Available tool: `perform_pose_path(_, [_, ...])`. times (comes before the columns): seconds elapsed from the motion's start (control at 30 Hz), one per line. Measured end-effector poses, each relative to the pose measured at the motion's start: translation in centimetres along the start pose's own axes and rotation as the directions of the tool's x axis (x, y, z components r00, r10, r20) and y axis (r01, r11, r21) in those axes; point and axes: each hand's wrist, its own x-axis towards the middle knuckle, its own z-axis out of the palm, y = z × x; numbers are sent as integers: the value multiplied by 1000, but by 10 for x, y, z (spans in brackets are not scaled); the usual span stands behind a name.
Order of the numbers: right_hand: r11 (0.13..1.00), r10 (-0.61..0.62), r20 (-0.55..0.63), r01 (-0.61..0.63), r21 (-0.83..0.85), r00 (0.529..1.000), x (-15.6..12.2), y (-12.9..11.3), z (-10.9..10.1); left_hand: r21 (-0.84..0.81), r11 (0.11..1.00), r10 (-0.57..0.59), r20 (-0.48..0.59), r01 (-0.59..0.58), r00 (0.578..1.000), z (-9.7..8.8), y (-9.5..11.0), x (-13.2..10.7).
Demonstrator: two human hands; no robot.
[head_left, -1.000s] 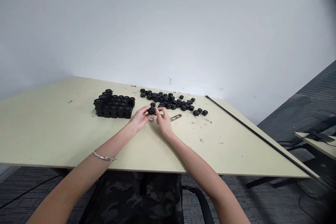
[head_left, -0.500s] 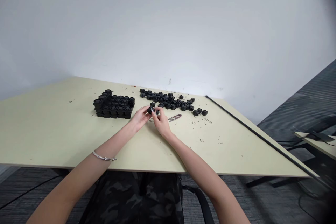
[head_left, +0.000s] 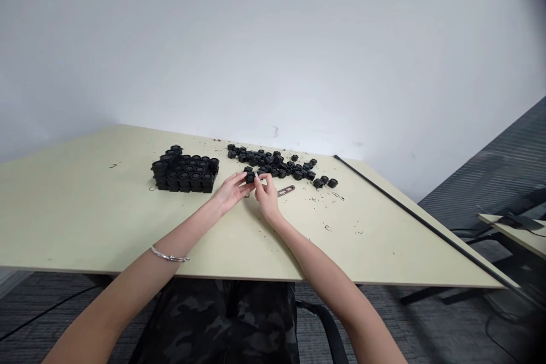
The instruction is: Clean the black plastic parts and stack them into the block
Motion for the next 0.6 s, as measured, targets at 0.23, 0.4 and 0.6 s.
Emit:
perform_pose_path(0.23, [999,10,-21,-9,34,1000,-1,0,1,1,999,48,-28,-48,998,1,-1,0])
perform_pose_path(0.4, [996,9,-18,-7,84,1000,-3,-3,2,24,997,73,-48,-72,996,4,0,-1])
perform_pose_path(0.6, [998,1,-6,-1,58,1000,-6,-6,3,32,987,160,3,-160,987,1,-1,1])
